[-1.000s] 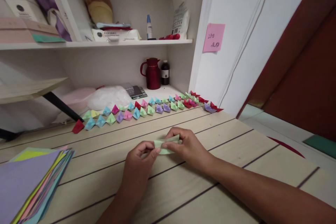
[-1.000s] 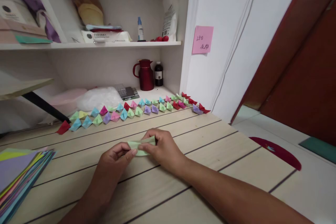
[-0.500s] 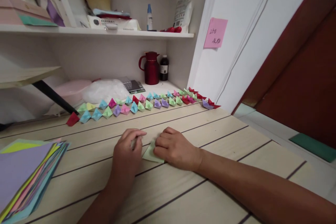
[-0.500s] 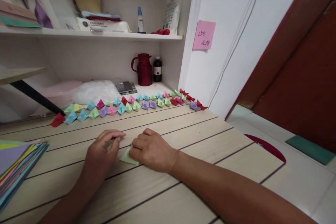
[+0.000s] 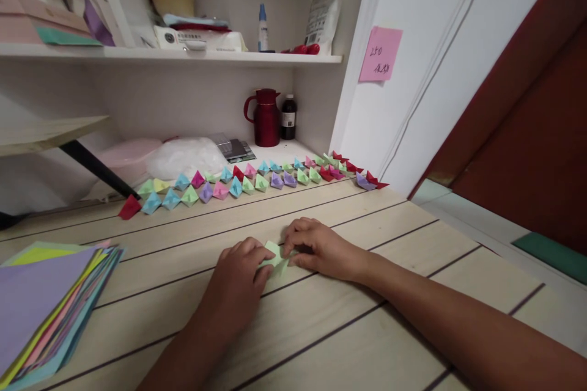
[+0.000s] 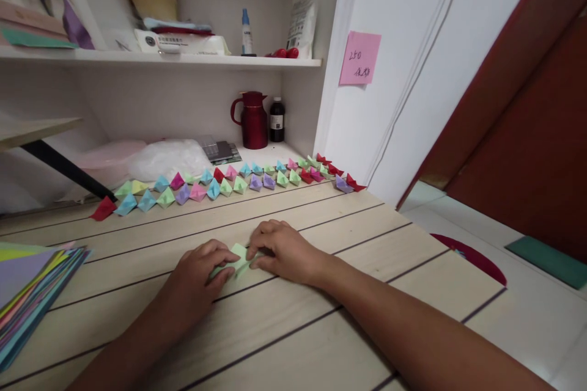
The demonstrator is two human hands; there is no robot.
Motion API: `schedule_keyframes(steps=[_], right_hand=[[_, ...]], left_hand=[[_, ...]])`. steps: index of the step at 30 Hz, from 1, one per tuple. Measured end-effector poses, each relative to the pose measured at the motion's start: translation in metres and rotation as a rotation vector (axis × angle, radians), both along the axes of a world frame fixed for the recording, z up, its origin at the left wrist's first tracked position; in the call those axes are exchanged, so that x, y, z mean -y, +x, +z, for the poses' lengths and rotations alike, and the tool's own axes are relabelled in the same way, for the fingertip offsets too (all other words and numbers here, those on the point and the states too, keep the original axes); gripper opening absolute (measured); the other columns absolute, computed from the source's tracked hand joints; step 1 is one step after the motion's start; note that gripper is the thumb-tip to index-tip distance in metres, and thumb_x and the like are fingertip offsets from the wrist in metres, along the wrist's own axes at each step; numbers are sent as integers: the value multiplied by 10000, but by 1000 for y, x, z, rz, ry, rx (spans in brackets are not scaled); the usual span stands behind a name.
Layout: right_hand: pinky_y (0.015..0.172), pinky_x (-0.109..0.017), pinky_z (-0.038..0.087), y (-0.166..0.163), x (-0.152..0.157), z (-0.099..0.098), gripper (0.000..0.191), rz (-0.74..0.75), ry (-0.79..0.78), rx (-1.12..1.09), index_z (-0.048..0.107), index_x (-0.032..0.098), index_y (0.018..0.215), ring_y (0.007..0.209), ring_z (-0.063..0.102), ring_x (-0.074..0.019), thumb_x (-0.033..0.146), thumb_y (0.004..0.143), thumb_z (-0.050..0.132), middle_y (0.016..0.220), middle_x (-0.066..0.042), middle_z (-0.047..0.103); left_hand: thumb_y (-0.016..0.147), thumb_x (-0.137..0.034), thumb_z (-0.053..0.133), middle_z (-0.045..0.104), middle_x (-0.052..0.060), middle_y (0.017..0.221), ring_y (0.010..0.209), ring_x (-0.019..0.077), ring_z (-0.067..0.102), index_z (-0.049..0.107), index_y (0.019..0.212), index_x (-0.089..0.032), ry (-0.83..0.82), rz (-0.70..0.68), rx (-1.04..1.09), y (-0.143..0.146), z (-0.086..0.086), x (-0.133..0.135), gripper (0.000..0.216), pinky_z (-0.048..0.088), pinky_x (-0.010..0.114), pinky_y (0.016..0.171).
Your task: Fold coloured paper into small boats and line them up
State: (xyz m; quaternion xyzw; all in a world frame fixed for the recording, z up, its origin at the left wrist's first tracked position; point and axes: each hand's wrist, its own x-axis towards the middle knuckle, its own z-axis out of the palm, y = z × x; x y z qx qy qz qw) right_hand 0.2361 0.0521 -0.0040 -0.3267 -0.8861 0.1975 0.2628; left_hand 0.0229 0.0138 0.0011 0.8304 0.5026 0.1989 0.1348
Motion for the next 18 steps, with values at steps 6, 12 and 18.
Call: schedule_keyframes(steps=[6, 12, 18], right_hand=[[894, -338, 405, 1, -1, -1, 86, -8, -40, 1, 668, 199, 851, 956, 579, -184, 158, 788, 711, 987, -43, 642], [870, -340, 409, 1, -3, -3, 110, -37, -80, 10, 634, 182, 807, 950, 574, -189, 231, 782, 730, 1012, -50, 642], [843, -329, 415, -5, -2, -3, 156, -78, -48, 15, 645, 172, 737, 917, 582, -181, 278, 850, 660, 979, -57, 639]], left_hand=[[756, -292, 686, 639, 25, 1014, 912, 218, 596, 672, 978, -250, -93, -28, -2, -16, 7, -5, 226, 411, 366, 841], [692, -335, 734, 629, 17, 1059, 981, 212, 586, 685, 853, -262, -98, -59, 67, -32, 5, -12, 184, 408, 361, 909], [773, -237, 587, 653, 37, 1028, 1000, 223, 602, 681, 698, -237, -31, 78, 126, -19, -1, -15, 120, 436, 389, 903]])
